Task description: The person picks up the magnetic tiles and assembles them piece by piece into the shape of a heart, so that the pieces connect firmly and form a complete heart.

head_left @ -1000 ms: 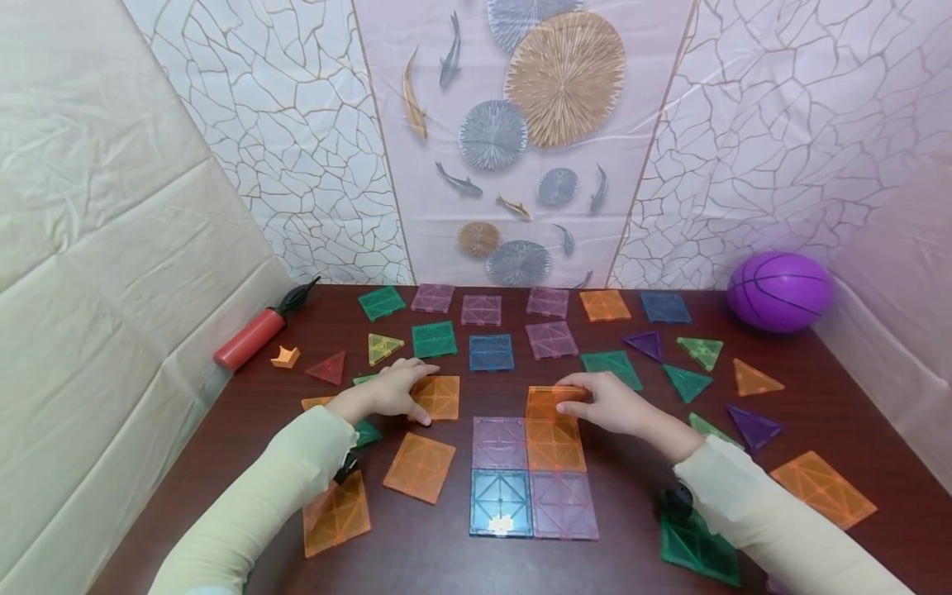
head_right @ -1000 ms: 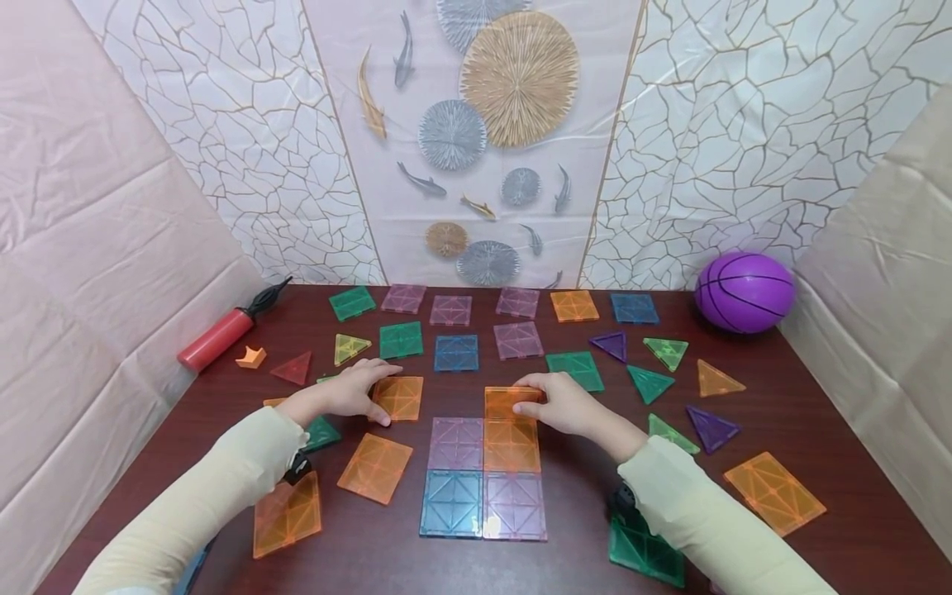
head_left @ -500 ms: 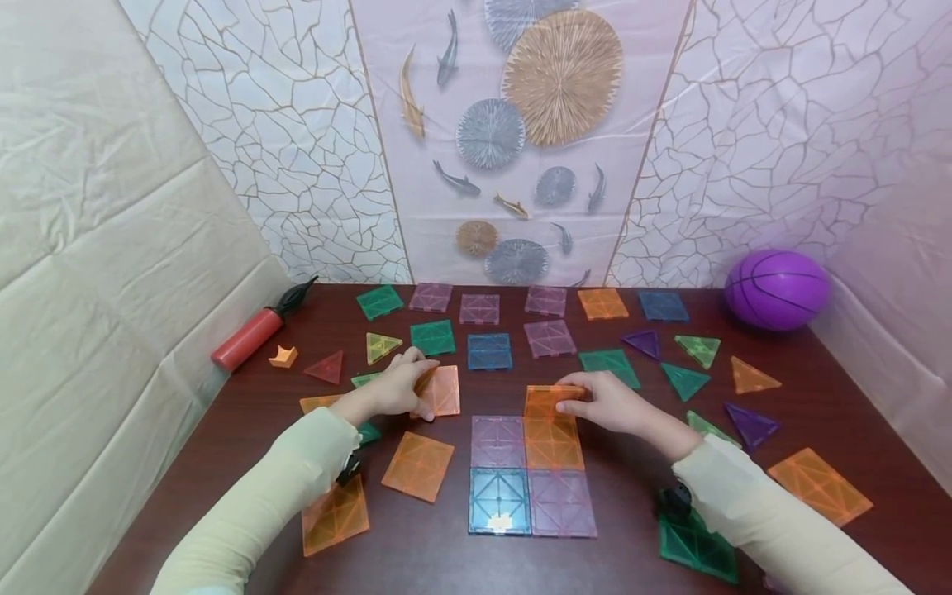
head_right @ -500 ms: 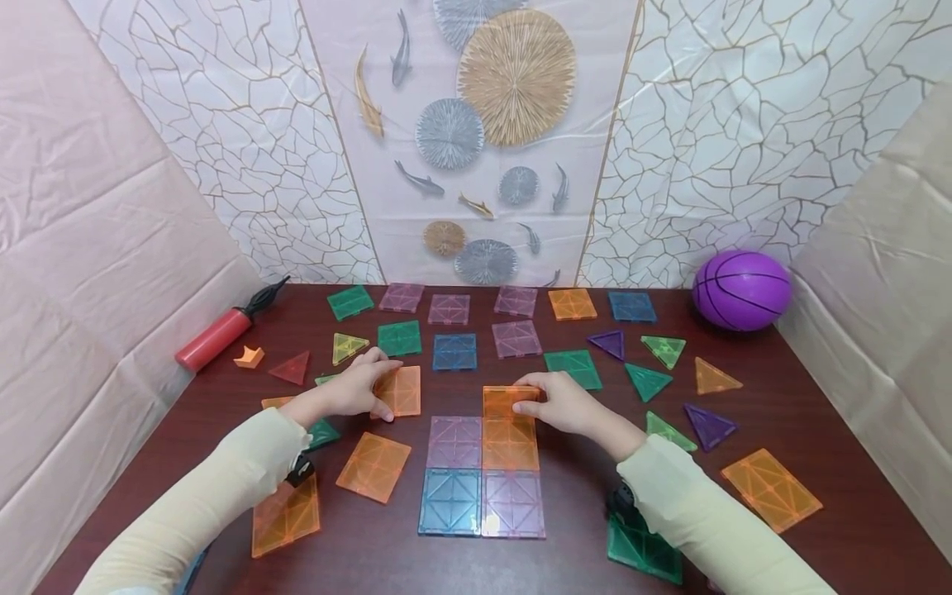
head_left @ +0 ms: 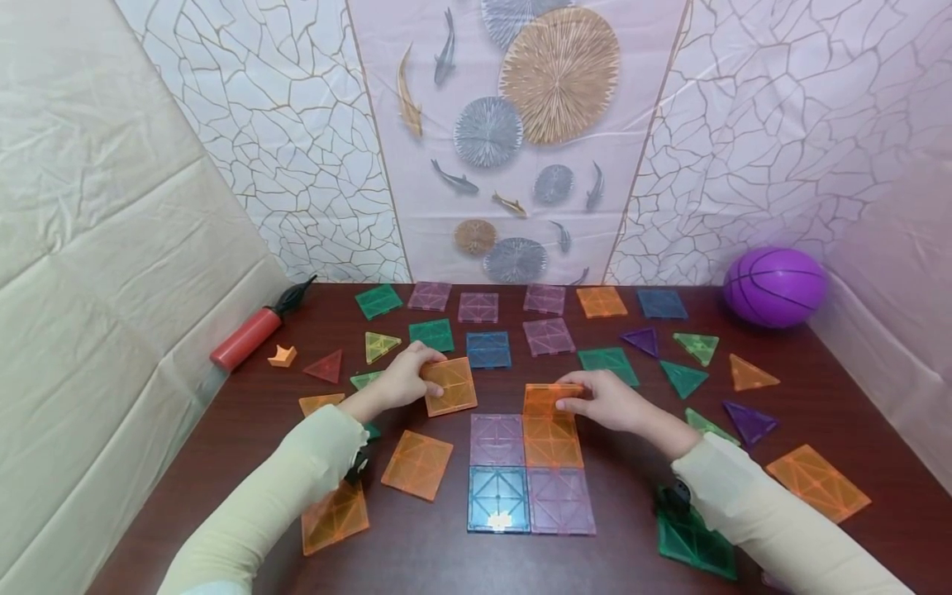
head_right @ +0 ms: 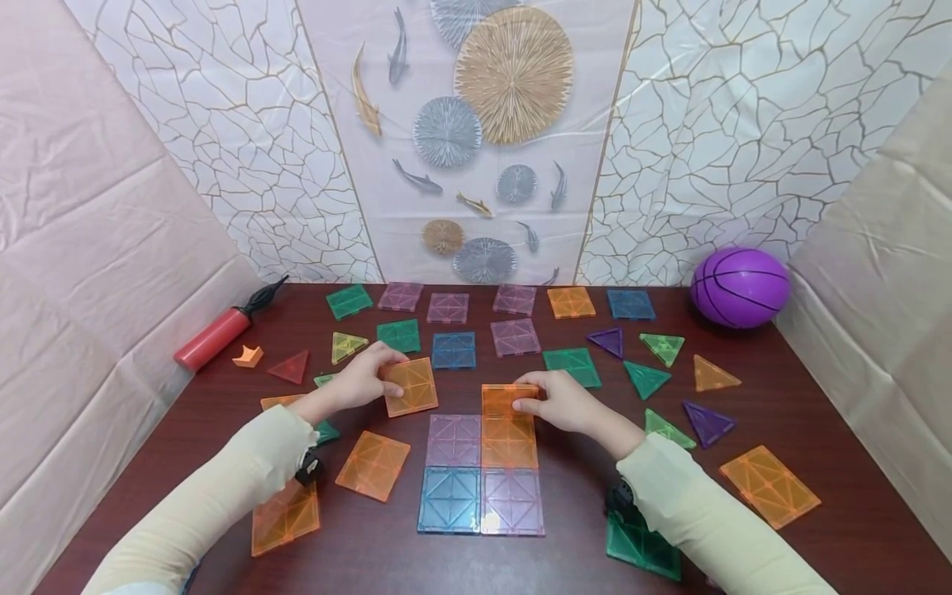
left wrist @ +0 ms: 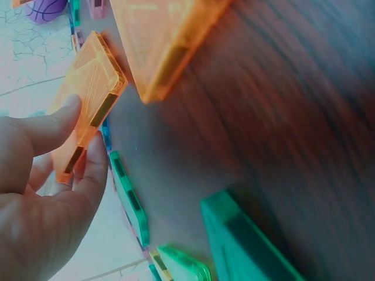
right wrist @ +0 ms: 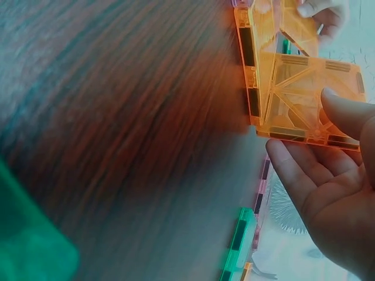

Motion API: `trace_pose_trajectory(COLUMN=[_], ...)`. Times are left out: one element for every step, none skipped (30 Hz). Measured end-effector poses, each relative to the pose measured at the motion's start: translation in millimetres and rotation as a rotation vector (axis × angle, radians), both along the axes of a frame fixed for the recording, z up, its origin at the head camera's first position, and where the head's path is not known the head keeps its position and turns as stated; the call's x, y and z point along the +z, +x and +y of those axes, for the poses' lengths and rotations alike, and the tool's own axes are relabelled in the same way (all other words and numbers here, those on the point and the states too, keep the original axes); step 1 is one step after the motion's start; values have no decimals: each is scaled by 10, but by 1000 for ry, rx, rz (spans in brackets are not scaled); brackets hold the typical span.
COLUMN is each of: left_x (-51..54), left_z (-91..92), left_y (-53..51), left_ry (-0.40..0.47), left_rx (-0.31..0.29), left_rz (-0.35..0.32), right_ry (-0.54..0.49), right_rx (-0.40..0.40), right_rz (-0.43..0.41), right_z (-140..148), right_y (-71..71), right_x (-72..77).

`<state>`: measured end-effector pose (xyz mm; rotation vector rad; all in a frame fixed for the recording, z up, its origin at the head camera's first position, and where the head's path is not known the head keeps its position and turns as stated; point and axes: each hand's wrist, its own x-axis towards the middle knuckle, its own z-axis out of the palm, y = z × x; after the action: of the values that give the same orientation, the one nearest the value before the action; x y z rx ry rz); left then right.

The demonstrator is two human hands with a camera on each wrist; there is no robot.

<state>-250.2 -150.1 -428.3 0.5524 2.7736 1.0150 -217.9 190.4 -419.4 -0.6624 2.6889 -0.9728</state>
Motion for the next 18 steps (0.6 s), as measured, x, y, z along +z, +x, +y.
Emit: trace_pose_trajectory(left_x=[5,4,8,14,21,32,41,48,57,63,67,71,70,68,66,62,59,56], left_z=[17,29,44,59,75,91,107,126,147,167,187,208,230,252,273,295,315,335], left_y=[7,9,14,20,29,39,49,57,67,75,83,91,97,103,109,113,119,124], left_ry=[22,45,67,89,109,128,145,157,165,169,171,175,178,181,185,189,197,203], left_rx=[8,13,20,27,33,39,44,48,52,53,53,55,58,61,63,66,67,65], left_rz=[-3,-6,-13,-20,-25,-29,-32,-36,-34,-28,-22,-22,-22,-25,-27,-29,-39,-45], right_ry=[-2,-7,-12,-16,-19,-22,-22,-24,-23,-22,-22,-23,-24,-25,-25,-26,-25,-23], right_rx=[-2,-4,-6,-8,-9,-10,-10,-11,-11,-10,-10,-10,-10,-10,-10,-11,-11,-13], right_rz=[-1,-5,-8,-12,-16,-19,-23,-26,-27,-27,-25,-25,-26,-26,-26,-27,-28,-28], right_z=[1,2,2,1,-1,-3,-3,-3,-3,-2,-1,0,2,3,5,6,8,9], right_y=[-2,-3,-3,-2,-2,-3,-5,-7,-8,-10,-11,-11,-11,-10,-8,-7,-7,-6], right_x=[-2,-5,-6,-8,-9,-11,-13,-13,-14,-15,-15,-14,-14,-13,-12,-11,-10,-9])
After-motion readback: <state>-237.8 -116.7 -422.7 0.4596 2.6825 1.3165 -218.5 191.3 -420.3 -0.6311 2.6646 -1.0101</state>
